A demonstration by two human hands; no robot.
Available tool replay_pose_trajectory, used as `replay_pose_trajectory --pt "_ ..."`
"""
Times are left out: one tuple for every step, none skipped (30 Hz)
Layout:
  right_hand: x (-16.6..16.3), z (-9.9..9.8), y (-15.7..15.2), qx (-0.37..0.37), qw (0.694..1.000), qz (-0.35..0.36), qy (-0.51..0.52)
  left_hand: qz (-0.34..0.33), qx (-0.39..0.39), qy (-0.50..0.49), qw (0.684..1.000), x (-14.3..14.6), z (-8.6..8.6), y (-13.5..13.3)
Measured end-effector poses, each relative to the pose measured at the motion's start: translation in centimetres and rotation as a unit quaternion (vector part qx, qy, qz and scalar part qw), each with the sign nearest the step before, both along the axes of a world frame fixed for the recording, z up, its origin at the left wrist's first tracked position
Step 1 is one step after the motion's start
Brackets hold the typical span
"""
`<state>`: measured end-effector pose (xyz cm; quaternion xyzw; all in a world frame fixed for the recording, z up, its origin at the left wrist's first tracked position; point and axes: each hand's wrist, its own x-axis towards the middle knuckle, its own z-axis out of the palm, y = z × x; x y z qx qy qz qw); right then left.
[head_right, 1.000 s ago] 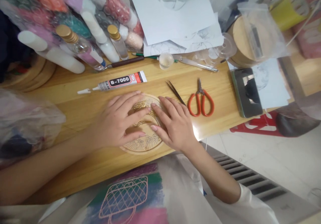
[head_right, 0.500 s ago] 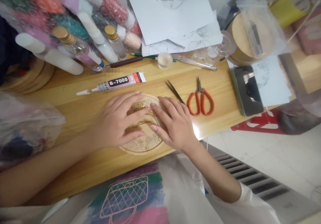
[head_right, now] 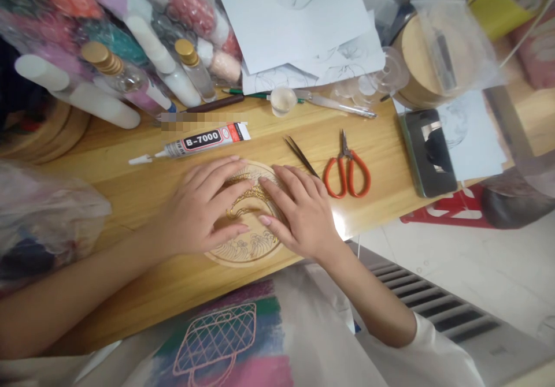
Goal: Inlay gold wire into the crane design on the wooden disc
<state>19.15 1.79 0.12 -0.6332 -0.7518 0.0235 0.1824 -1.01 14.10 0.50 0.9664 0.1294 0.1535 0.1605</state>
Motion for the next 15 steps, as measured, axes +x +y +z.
replay_pose_trajectory --pt "0.0 0.02 -0.01 0.0 1.0 0.0 -0.001 0.0 0.0 0.003 1.0 0.01 0.01 0.0" --pt "-0.01 0.03 -0.02 0.0 1.0 0.0 -0.001 0.0 -0.001 0.006 1.0 0.01 0.02 0.0" --pt "-0.02 0.03 -0.04 0.001 1.0 0.0 -0.001 0.0 -0.002 0.009 1.0 0.01 0.01 0.0" --pt "-0.03 0.03 -0.05 0.002 1.0 0.0 -0.001 0.0 -0.002 0.011 1.0 0.0 0.0 0.0" --pt "-0.04 0.02 -0.06 0.002 1.0 0.0 -0.001 0.0 -0.002 0.012 1.0 -0.01 -0.03 0.0" --pt "-0.05 0.01 -0.06 0.002 1.0 0.0 -0.001 0.0 -0.002 0.01 1.0 -0.02 -0.06 0.01" --pt "-0.06 -0.01 -0.05 0.001 1.0 -0.001 -0.001 0.0 -0.002 0.009 1.0 -0.03 -0.1 0.01" --pt "-0.06 -0.03 -0.04 0.0 1.0 -0.002 0.0 -0.001 -0.001 0.007 1.0 -0.04 -0.13 0.01" --pt "-0.06 -0.05 -0.04 -0.001 1.0 -0.002 0.001 -0.003 -0.001 0.006 1.0 -0.05 -0.14 0.01" --pt "-0.05 -0.06 -0.03 -0.002 1.0 -0.002 0.003 -0.004 -0.001 0.006 1.0 -0.05 -0.14 0.01" --pt "-0.03 -0.07 -0.03 -0.003 1.0 -0.002 0.005 -0.005 0.001 0.006 1.0 -0.05 -0.13 0.02" --pt "-0.02 -0.08 -0.03 -0.004 1.0 -0.001 0.007 -0.006 0.001 0.01 1.0 -0.05 -0.1 0.02" --pt "0.0 -0.08 -0.04 -0.005 1.0 -0.001 0.008 -0.006 0.003 0.01 1.0 -0.04 -0.07 0.01" --pt "0.01 -0.07 -0.05 -0.006 1.0 -0.002 0.008 -0.006 0.006 0.009 1.0 -0.04 -0.03 0.01" --pt "0.02 -0.07 -0.06 -0.007 1.0 -0.002 0.009 -0.006 0.008 0.008 1.0 -0.03 -0.01 0.01"
